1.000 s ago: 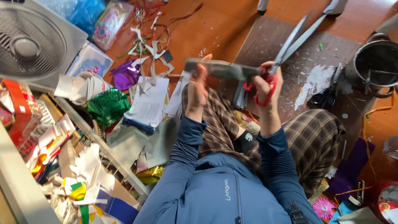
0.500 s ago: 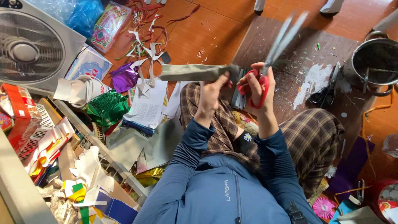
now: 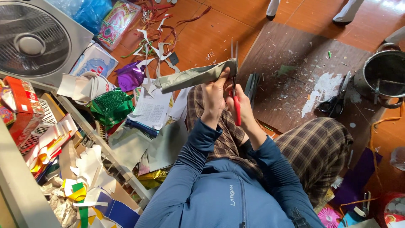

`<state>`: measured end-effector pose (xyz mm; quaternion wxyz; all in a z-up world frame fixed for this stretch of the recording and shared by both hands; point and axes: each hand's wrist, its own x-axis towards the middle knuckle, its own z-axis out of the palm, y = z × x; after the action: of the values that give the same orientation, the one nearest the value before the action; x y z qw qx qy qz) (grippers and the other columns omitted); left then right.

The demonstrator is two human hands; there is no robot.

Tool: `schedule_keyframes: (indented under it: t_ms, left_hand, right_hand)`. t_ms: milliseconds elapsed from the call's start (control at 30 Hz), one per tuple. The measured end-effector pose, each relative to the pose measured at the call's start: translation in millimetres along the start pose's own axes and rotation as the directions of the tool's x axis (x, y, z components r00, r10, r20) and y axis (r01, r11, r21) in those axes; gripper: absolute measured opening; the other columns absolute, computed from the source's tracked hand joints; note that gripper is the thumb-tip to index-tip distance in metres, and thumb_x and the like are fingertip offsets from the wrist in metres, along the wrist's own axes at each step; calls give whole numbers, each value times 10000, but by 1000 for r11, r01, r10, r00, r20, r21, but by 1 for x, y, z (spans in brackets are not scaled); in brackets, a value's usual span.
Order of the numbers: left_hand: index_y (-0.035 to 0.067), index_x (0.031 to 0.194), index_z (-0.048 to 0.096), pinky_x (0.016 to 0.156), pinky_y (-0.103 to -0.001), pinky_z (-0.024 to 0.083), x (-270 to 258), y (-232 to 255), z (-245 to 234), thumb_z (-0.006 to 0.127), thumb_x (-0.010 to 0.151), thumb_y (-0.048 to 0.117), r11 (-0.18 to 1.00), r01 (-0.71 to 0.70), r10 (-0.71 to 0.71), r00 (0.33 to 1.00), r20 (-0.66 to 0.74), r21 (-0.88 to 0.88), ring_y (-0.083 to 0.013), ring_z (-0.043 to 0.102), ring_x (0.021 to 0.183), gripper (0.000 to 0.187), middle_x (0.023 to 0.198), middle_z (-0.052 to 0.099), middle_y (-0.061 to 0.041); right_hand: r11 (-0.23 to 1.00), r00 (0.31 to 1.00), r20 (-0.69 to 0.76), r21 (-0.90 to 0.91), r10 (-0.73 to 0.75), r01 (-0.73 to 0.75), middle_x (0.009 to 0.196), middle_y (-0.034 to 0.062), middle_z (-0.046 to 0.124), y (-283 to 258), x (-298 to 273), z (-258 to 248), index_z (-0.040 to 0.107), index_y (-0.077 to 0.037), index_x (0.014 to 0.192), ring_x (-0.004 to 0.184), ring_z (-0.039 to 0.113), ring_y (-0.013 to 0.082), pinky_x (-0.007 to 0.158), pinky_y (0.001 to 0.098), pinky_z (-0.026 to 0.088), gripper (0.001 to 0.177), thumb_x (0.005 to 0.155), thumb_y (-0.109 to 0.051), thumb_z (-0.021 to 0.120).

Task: Cut and shape a piece of grey foam using scissors

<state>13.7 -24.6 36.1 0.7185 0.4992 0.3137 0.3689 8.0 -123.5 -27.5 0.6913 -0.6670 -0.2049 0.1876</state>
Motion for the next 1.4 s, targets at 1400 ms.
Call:
schedule_keyframes:
  t_ms: [1400]
  left_hand:
    - [95,1028,794,582,-344,681,-6,12,-7,948,832,124,975,-8,-22,991,135,221,-116,744,761,251,849,796,-76]
  right_hand:
    - [922,963,140,348,-231,171,660,235,685,-26,7,-2,596,-1,1178,577,703,272,491,391,542,260,921,-39,580]
